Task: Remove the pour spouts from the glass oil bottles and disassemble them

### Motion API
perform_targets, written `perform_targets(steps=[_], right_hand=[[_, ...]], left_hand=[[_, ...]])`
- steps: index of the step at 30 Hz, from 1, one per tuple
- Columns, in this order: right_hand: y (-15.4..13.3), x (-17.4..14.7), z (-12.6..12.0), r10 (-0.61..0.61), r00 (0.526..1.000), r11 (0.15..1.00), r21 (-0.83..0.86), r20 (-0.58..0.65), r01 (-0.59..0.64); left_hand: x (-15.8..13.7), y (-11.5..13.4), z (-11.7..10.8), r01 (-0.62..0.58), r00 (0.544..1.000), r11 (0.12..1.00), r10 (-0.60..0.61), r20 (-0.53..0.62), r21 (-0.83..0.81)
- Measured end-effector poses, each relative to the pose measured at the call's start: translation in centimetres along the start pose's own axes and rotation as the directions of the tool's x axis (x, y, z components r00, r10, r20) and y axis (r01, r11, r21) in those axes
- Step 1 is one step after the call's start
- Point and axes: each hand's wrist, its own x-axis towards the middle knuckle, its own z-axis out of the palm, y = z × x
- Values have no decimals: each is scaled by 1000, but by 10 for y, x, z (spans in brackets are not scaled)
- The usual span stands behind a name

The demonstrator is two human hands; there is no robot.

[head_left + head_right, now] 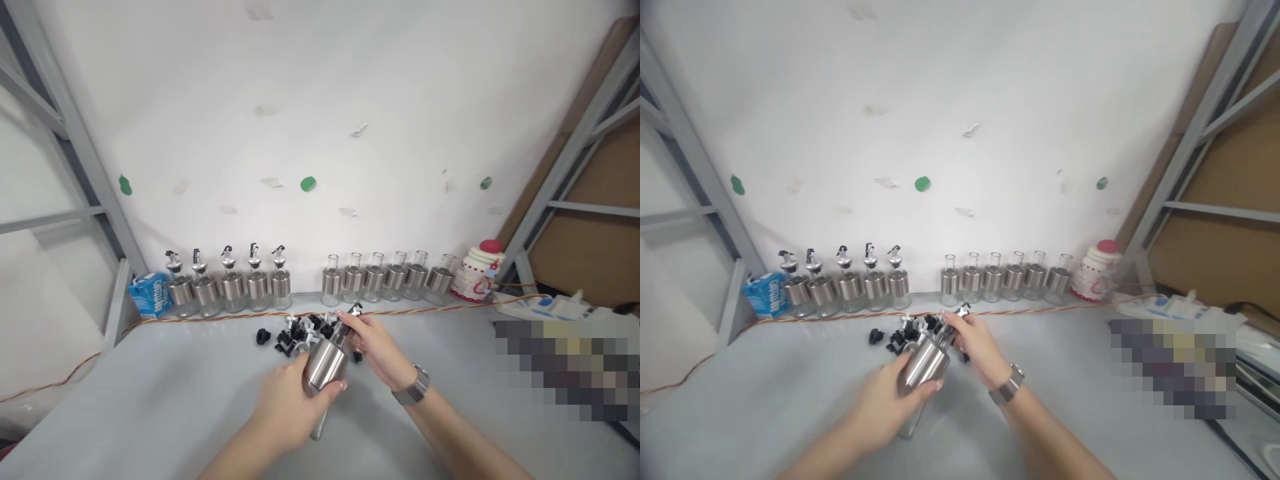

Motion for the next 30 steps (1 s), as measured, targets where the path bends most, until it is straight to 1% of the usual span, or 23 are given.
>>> perform_targets(steps=[2, 3, 4, 5, 7, 8, 9, 10, 11, 12, 13, 14, 15, 16, 17, 19, 22, 24, 26, 27, 28, 29, 30], right_hand=[[-3, -2, 0, -33, 998, 997, 67, 50, 30], [-5, -3, -1, -56, 995, 994, 102, 78, 48], [-6, -4, -2, -80, 992, 989, 134, 100, 67], [-8, -6, -3, -104, 988, 983, 161, 112, 85], [-10, -9, -6, -140, 983, 974, 196, 119, 115], [-12, -10, -7, -150, 980, 971, 204, 130, 121], [-13, -11, -7, -152, 977, 971, 207, 148, 120], [-15, -12, -7, -149, 975, 972, 207, 166, 114], [-16, -12, -7, -142, 973, 974, 203, 184, 104], [-17, -11, -6, -131, 972, 977, 194, 195, 93], [-17, -10, -6, -118, 973, 980, 180, 199, 82], [-17, -8, -5, -105, 975, 984, 161, 198, 73], [-15, -6, -4, -94, 977, 988, 136, 192, 68], [-13, -4, -4, -82, 980, 992, 104, 179, 64], [-10, -1, -5, -66, 985, 996, 66, 158, 56], [-4, 2, -7, -7, 995, 1000, -23, 103, 9], [2, 5, -13, 86, 995, 987, -144, 48, -78], [2, 6, -15, 100, 994, 978, -187, 38, -91], [0, 6, -17, 87, 996, 978, -195, 35, -79], [-2, 6, -17, 86, 995, 980, -186, 43, -77], [-3, 5, -17, 91, 994, 983, -165, 61, -80], [-5, 5, -17, 98, 991, 987, -135, 87, -86], [-6, 5, -17, 100, 988, 991, -98, 115, -89]], left_hand=[[1, 3, -3, 45, 993, 969, -16, 119, -243], [1, 4, -4, 105, 980, 926, -34, 197, -363], [1, 4, -6, 186, 955, 865, -47, 293, -467], [1, 4, -8, 277, 916, 791, -46, 397, -546], [1, 3, -12, 436, 822, 648, -3, 570, -624], [1, 3, -13, 485, 782, 605, 22, 623, -631], [1, 3, -14, 506, 763, 590, 32, 645, -629], [1, 3, -14, 499, 775, 598, 17, 632, -627], [0, 4, -13, 462, 812, 631, -19, 583, -623], [0, 5, -12, 398, 865, 686, -60, 498, -609], [0, 7, -10, 316, 918, 755, -91, 385, -575], [-1, 7, -7, 231, 959, 820, -102, 264, -523], [-1, 8, -4, 162, 982, 872, -96, 164, -462], [-1, 7, -2, 120, 991, 907, -85, 104, -403], [-1, 6, 1, 101, 994, 927, -77, 81, -362], [-2, 3, 5, 104, 992, 934, -74, 101, -341], [-1, 0, 9, 108, 991, 924, -70, 117, -366], [0, 0, 10, 116, 991, 913, -77, 113, -391], [1, 2, 8, 189, 978, 874, -126, 168, -447], [2, 3, 7, 258, 959, 833, -158, 235, -489], [3, 2, 6, 337, 928, 776, -180, 325, -533], [3, 1, 4, 420, 887, 706, -184, 424, -571], [4, -1, 3, 485, 845, 632, -161, 510, -604]])
